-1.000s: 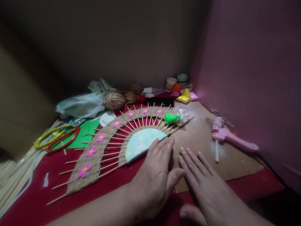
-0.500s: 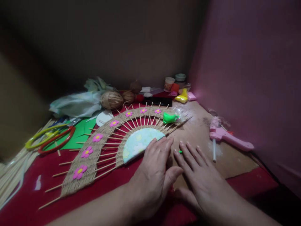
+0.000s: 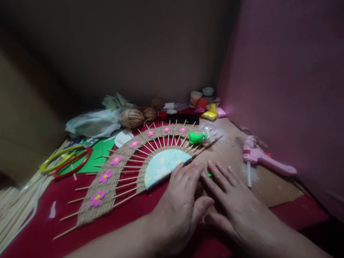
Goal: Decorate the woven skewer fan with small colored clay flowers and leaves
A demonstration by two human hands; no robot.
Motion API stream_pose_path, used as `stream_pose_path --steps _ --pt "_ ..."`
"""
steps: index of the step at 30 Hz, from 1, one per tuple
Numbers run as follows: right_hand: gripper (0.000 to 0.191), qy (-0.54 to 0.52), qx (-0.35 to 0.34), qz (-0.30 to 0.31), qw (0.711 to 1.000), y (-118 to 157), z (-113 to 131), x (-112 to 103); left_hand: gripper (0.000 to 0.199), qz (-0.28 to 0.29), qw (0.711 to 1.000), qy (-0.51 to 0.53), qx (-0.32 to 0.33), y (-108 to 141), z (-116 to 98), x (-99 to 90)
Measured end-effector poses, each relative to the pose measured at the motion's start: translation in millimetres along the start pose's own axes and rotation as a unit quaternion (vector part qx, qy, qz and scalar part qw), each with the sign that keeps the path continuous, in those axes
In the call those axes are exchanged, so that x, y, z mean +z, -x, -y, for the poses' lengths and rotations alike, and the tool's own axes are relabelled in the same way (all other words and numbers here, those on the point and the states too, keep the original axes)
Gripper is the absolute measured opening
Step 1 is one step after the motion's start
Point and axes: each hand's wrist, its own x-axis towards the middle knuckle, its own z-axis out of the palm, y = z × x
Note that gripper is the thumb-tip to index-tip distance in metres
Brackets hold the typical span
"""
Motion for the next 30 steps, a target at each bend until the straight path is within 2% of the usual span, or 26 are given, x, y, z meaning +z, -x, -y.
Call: stream_pose_path --steps 6,13,21,25,30 --pt "0.079 0.01 0.002 -0.009 1.0 -12 5 1 0.051 -0.013 1.0 0.001 -0.024 1 0 -3.2" --pt "0.086 0.049 -0.068 -0.049 0.995 14 12 -2 0.049 -0.023 0.999 0.013 -0.039 1 2 0.0" --pt "0.08 0.004 -0.005 0.02 1.0 -12 4 0 0.049 -0.027 0.998 0.012 -0.055 1 2 -0.5" --pt "0.088 0.014 -0.033 0.005 0.999 -2 5 -3 0.049 -0.024 0.998 0.02 -0.055 1 4 -0.3" --pt "0.088 0.025 -0.044 -0.016 0.999 4 6 -14 0.048 -0.026 0.998 0.023 -0.053 1 5 1.3"
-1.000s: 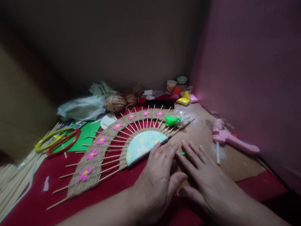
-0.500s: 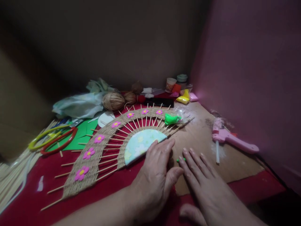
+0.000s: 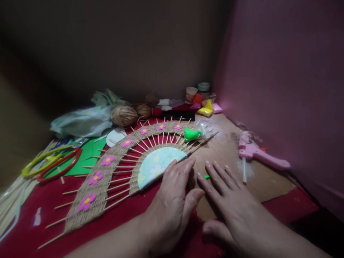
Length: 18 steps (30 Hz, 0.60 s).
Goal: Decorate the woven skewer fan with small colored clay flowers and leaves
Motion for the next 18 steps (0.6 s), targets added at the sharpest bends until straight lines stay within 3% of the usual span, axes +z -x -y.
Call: stream_pose_path --steps 6,15,18 --pt "0.088 0.012 -0.013 -0.033 0.999 -9 7 -2 0.049 0.007 1.0 -0.014 -0.015 0 -3 -3.2" --pt "0.1 0.003 -0.05 -0.044 0.998 20 19 6 0.046 0.001 1.0 -0.021 -0.006 0 0 -0.6" --pt "0.095 0.007 -0.055 -0.034 0.998 13 16 4 0.046 0.002 1.0 -0.019 -0.003 -1 0 -0.6"
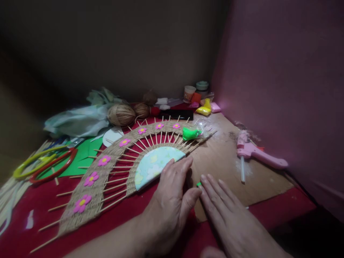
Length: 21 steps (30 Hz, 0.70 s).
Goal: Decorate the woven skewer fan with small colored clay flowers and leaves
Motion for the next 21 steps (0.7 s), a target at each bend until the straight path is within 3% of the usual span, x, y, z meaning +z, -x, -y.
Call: stream_pose_path --steps 6,11,14,21 --pt "0.083 -0.009 0.057 0.014 0.998 -26 -11 3 0.047 0.002 1.0 0.008 -0.008 1 -2 -1.8" --pt "0.1 -0.007 -0.005 0.005 1.0 1 -2 1 0.046 -0.008 1.0 0.0 0.006 2 0 -0.1" --pt "0.102 -0.006 -0.008 0.008 1.0 5 0 0 0.045 -0.007 1.0 0.0 0.009 1 -1 0.3" --pt "0.08 -0.047 0.083 0.059 0.994 -31 -21 8 0.046 -0.015 1.0 -0.001 0.001 0 -2 -2.1"
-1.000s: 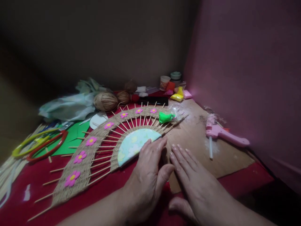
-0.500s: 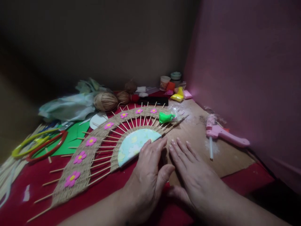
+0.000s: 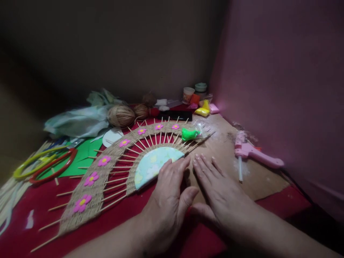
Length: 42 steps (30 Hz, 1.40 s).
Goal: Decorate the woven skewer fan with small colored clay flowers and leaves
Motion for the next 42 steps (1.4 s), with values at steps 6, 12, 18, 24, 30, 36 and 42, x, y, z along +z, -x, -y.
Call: stream_pose_path --steps 6,12,18,24,30,36,42 --pt "0.09 -0.002 0.038 -0.06 0.997 18 -13 -3 0.046 0.003 1.0 -0.001 -0.001 2 0 0.4" --pt "0.091 0.001 0.012 -0.092 0.996 17 -3 -5 0.046 0.007 1.0 0.0 0.0 2 -1 -0.6" --pt "0.102 -0.004 -0.013 -0.094 0.995 5 16 2 0.046 0.011 1.0 -0.002 0.003 2 -1 -0.3" --pt "0.109 -0.002 -0.09 -0.054 0.994 25 23 -2 0.045 0.005 1.0 -0.006 0.002 1 0 1.8" --pt "0.085 0.014 -0.008 -0.049 0.999 4 3 4 0.046 0.007 1.0 -0.003 0.006 1 -1 1.0" --pt "0.105 0.011 -0.081 -0.039 0.996 20 12 -3 0.045 0.0 1.0 -0.003 0.005 2 2 1.7" --pt "0.091 -0.001 -0.029 -0.014 0.999 14 5 0 0.046 0.001 1.0 0.01 0.005 -1 1 2.5"
